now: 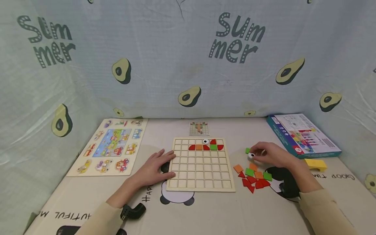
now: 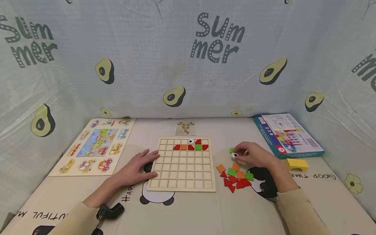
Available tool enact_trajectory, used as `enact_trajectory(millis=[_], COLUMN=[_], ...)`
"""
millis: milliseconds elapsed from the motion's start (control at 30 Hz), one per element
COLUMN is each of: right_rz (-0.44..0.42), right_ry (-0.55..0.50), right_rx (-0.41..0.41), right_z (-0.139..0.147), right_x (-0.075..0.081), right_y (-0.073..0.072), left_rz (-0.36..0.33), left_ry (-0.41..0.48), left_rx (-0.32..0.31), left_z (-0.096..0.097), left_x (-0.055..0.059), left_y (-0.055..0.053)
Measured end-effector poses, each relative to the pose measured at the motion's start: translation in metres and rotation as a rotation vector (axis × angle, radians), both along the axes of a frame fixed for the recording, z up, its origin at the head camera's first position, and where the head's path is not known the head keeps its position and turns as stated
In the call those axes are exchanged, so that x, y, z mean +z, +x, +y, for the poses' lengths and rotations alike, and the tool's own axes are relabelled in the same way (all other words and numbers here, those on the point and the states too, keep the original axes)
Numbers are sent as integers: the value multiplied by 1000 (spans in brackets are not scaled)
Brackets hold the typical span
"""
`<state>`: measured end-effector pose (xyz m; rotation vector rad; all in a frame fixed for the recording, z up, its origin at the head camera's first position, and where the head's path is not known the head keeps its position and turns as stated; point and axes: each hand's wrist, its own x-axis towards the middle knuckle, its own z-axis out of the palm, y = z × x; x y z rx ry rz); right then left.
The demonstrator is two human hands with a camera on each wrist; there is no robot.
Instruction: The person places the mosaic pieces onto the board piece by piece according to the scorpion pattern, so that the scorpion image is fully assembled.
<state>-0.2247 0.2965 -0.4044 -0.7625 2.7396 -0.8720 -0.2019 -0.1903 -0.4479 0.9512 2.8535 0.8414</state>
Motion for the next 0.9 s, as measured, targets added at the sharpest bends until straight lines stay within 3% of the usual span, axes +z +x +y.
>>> enact_trajectory(millis=[300, 567, 900], right_rz=[77, 81, 81], right_ry=[-22, 7, -28], right_rx=[25, 25, 69], right_z=[-22, -56, -98], right_x=[7, 18, 26], right_y=[-12, -30, -49], left_rz=[-15, 14, -8], left_ry=[3, 19, 4], left_rx=[6, -3, 2], left_z=[1, 0, 1], left_x=[0, -2, -1], left_y=[1, 0, -1])
